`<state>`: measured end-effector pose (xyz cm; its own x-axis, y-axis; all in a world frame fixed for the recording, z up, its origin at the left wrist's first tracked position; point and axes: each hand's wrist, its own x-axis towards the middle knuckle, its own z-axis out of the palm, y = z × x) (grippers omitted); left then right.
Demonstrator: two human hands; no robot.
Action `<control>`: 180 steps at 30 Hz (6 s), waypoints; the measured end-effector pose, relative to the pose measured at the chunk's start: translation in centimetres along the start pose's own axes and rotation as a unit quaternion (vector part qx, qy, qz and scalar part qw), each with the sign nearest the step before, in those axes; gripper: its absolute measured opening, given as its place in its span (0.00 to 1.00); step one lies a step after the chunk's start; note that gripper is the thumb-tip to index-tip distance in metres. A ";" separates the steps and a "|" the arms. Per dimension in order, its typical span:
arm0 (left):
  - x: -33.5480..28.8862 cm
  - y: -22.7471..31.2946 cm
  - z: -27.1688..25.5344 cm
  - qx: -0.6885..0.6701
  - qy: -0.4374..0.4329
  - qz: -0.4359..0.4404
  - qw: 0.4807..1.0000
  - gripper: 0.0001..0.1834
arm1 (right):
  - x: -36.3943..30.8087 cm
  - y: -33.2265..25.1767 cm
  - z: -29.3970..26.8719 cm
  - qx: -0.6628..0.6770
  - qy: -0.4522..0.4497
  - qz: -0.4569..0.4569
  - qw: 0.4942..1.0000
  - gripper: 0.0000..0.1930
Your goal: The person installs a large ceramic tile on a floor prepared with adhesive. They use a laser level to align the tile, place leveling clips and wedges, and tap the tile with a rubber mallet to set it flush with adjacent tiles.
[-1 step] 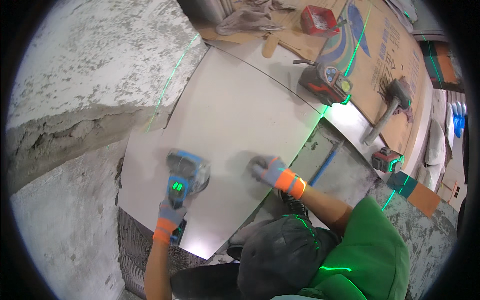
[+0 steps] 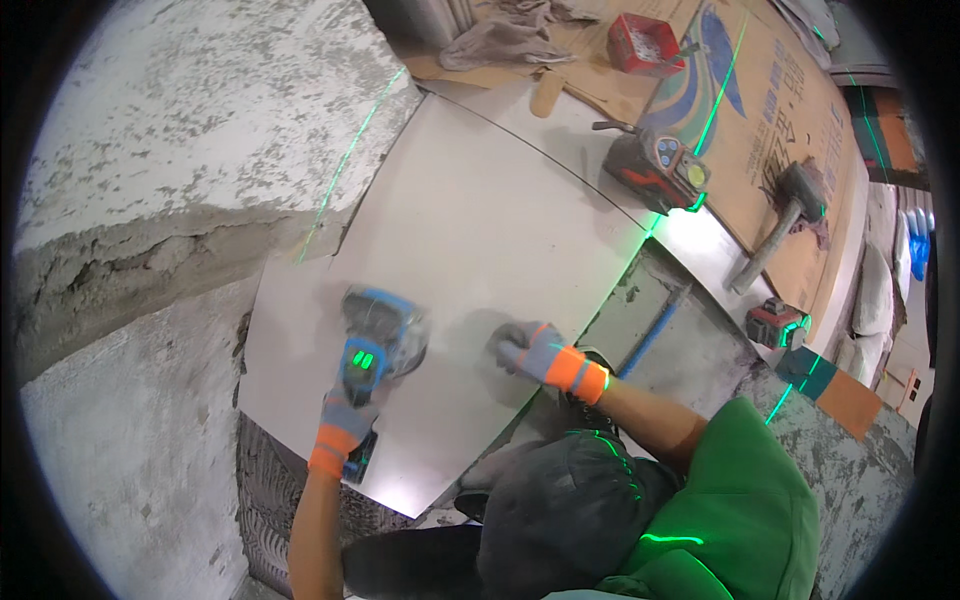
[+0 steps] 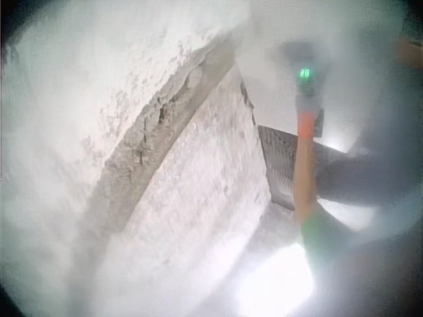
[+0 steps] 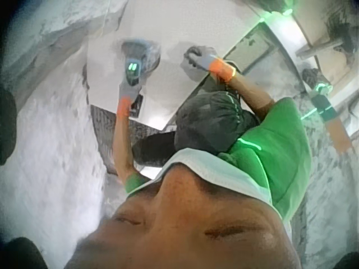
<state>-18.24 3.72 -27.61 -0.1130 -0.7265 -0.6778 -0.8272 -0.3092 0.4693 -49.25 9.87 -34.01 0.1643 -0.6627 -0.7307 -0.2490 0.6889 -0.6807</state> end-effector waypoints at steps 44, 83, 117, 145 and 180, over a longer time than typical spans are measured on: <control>13.0 9.4 -1.9 0.002 -0.058 -0.054 0.997 0.11 | -3.9 8.5 2.5 0.031 -0.025 -0.008 0.999 0.25; 12.5 10.0 -1.0 -0.257 0.004 -0.099 0.961 0.26 | -3.5 11.0 4.5 -0.047 0.072 -0.119 0.989 0.13; 11.9 7.9 -0.5 -0.252 0.046 -0.077 0.964 0.26 | -4.0 9.9 4.1 -0.014 0.066 -0.086 0.994 0.13; 10.9 3.1 0.7 -0.303 -0.033 -0.030 0.952 0.18 | -3.6 11.2 4.7 -0.022 0.076 -0.142 0.987 0.12; 7.9 8.5 0.6 0.063 -0.026 0.024 0.997 0.24 | -1.1 5.3 -16.1 -0.215 0.377 0.094 0.896 0.22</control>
<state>-26.49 -4.26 -29.36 -0.1800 -0.7055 -0.6854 -0.8822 -0.1924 0.4298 -66.16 9.52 -35.97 -0.5701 -0.6689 -0.4771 -0.5760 0.7395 -0.3484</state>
